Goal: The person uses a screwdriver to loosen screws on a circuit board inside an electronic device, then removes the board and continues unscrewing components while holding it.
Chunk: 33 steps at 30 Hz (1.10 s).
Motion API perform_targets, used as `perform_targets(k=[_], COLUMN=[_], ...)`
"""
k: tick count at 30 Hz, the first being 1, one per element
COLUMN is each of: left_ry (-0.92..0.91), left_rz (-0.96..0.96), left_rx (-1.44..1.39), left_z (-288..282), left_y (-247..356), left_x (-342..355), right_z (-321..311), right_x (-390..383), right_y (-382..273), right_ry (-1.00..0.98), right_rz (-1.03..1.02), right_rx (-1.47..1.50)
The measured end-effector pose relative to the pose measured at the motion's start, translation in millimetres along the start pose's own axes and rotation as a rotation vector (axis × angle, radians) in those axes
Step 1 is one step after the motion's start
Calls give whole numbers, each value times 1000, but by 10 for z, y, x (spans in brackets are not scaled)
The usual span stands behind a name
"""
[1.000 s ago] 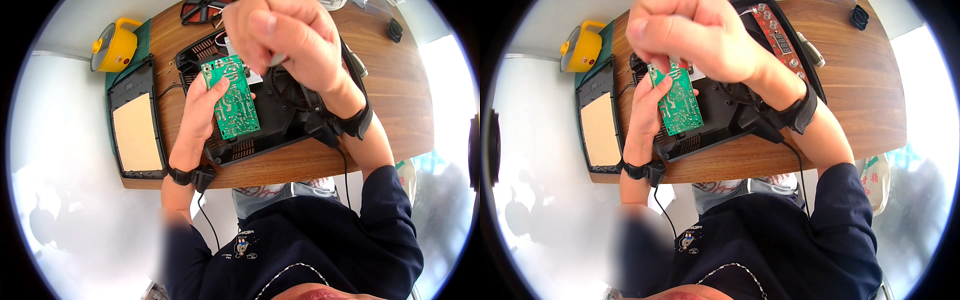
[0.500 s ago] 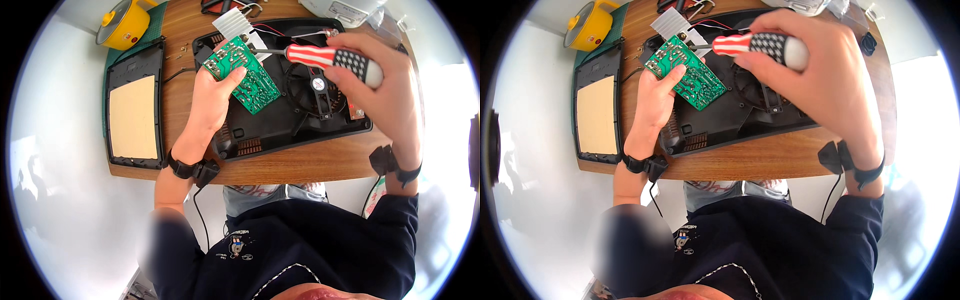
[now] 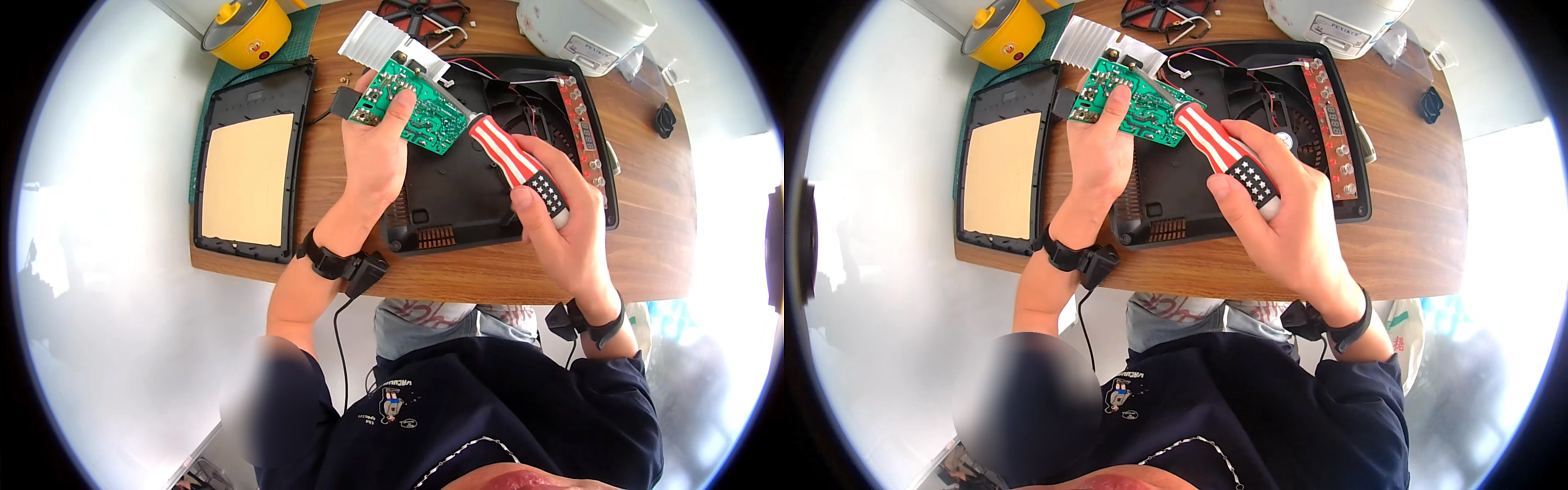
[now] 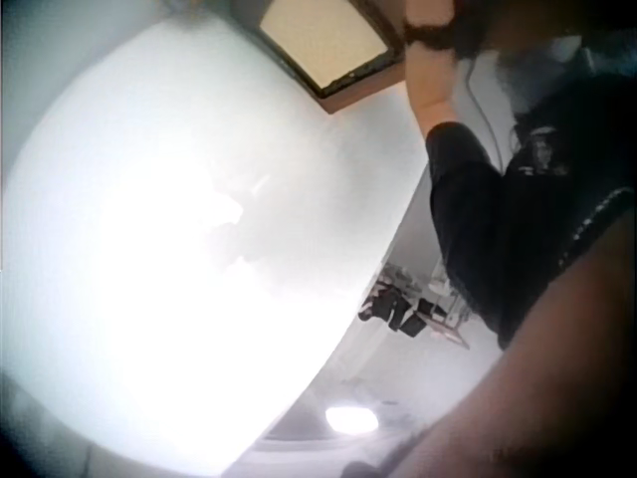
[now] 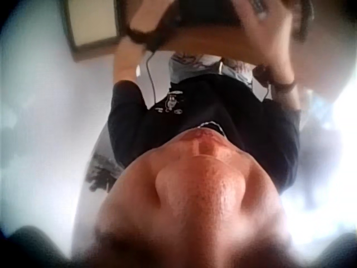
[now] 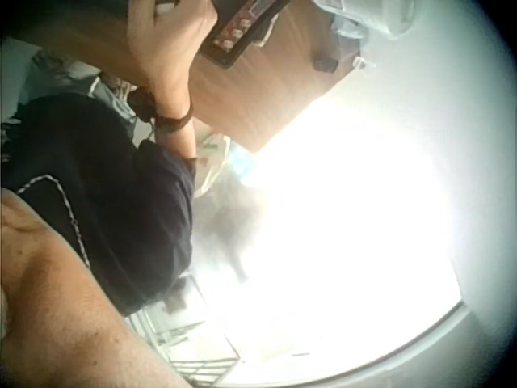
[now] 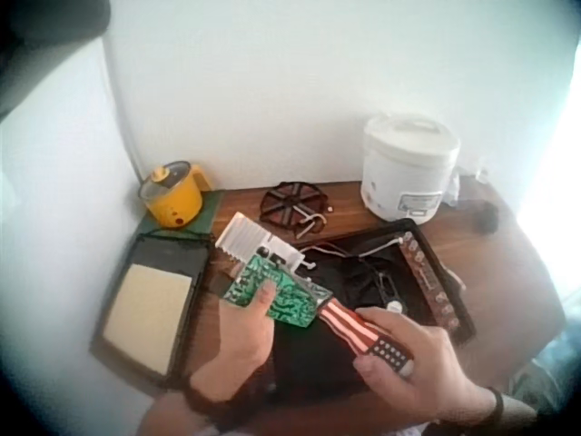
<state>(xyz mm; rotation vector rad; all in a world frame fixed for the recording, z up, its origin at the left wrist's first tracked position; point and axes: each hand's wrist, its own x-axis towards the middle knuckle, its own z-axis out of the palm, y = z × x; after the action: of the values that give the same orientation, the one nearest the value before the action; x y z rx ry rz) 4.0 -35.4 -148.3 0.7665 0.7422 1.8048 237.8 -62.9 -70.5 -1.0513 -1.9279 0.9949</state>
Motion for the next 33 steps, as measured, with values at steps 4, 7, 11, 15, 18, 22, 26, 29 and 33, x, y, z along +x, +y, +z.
perform_targets(k=[4,7,11,15,18,22,26,29,33], left_ry=[-20,-62,-66,-88,-89,-67,-75,-79,-88], left_rz=[35,117,198,206,208,228,227,233,219], left_rx=[4,43,98,108,134,159,211,223,250], left_z=[2,5,8,17,16,60,34,38,21], left_y=[5,-4,-1,4,8,32,28,26,41], left_x=[-11,-15,-23,-30,-32,-55,-55,-46,-43], right_z=[29,21,13,46,43,34,148,145,9], right_x=[-66,-91,-112,-146,-171,-164,-258,-240,-158], right_y=[-111,-122,-125,-119,-126,-122,-20,172,146], right_ry=[0,24,68,102,88,84,94,122,61], right_rz=[262,324,400,378,332,376,209,-102,-330], right_rx=[368,429,513,453,414,507,406,85,-336])
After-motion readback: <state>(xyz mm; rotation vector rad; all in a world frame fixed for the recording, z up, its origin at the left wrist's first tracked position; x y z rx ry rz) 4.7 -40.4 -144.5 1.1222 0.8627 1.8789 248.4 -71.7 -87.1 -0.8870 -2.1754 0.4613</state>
